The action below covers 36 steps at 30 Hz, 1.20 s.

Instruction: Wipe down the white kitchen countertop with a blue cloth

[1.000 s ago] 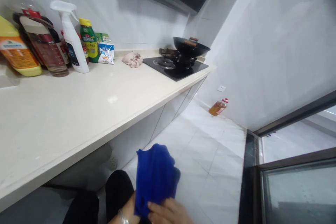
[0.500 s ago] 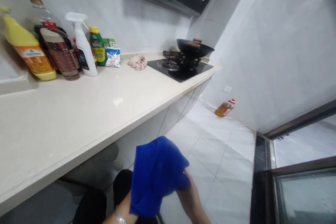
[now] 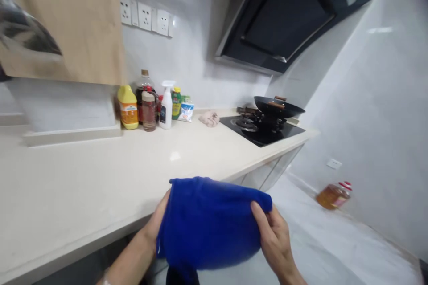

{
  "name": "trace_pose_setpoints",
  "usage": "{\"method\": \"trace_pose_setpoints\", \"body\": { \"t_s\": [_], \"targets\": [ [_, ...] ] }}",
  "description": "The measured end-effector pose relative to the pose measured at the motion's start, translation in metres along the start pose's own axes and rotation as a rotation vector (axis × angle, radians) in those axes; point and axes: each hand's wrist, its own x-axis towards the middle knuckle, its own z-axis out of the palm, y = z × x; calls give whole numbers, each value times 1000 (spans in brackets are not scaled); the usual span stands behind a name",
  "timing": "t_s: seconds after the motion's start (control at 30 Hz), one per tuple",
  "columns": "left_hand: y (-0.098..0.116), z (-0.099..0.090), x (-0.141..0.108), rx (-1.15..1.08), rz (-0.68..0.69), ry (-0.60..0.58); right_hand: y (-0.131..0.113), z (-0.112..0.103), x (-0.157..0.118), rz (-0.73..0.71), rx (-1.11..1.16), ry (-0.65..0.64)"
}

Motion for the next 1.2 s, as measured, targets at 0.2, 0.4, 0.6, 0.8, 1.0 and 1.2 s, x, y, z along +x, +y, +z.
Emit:
{"method": "trace_pose_setpoints", "body": {
  "t_s": [0.2,0.4,0.6,0.8,1.0,1.2],
  "targets": [
    [108,-5,-36,163,258,109,-57,98,89,-314,23,-121],
    [164,-48,-24,264,280,497,-42,176,147,-132,-386,-251],
    [133,-90,-25,661,223,689,10,192,128,-67,-601,-399],
    [115,-87,-19,1359,465,778,11,192,123,-198,-708,-472],
    [133,-85,-36,844,314,657,-8,175,152,-241,-861,-509],
    [174,-131,-77,1121,225,771,-21,190,129,-392,-958,-539]
  ]
}}
